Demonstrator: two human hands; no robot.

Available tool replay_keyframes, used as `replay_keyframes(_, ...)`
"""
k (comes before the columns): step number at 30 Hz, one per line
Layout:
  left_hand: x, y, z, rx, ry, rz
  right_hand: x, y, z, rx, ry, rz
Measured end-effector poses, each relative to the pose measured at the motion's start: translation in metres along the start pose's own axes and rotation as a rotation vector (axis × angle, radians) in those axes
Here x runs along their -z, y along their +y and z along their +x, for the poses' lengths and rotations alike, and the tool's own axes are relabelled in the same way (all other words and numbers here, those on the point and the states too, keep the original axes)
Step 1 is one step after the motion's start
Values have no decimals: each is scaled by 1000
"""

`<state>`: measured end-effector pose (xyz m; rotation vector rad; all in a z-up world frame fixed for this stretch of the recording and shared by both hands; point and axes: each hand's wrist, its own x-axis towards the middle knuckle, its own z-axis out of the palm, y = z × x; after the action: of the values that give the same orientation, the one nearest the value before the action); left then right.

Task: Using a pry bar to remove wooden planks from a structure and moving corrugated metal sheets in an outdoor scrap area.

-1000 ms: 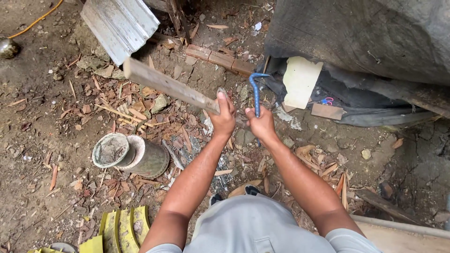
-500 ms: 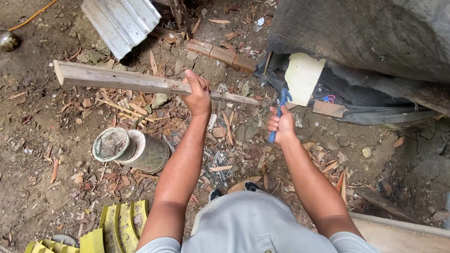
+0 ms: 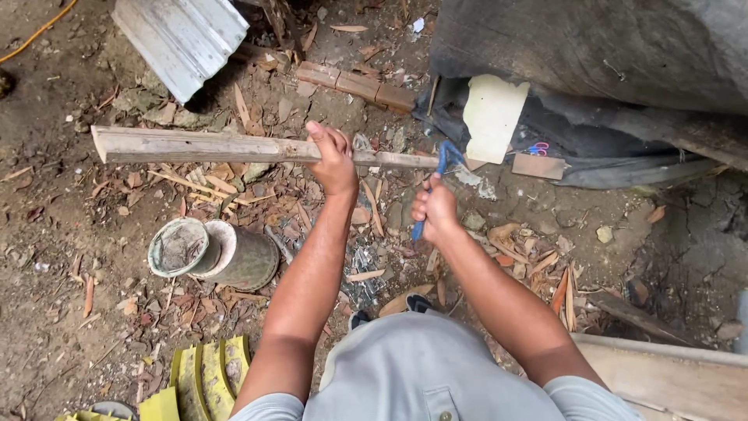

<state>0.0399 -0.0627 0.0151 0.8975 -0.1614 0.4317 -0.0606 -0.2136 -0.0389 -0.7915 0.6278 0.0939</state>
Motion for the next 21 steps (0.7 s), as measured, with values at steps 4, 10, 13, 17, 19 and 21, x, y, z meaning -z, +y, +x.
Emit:
replay_keyframes(4,-6,-20,-3,18,-4,34,-21,-8,-33,-35,-137,-202)
replay_keyframes(10,-7,6,3,-59,24,94,-18,-18,-27,89,-84,-528)
replay_keyframes(13,-5,4,3,-49,41,102,-7,-27,-27,397,50,-874)
replay_keyframes(17,-3,-7,0,-88,126,384,-22,-40,-55,838,35,-1291)
replay_keyframes(19,-7,-9,-2,-85,144,442,-30,-33,-60,861,-9,-1346)
replay_keyframes(21,-12,-8,-5,-81,162,500,-30,-29,-58,883,-53,-1402)
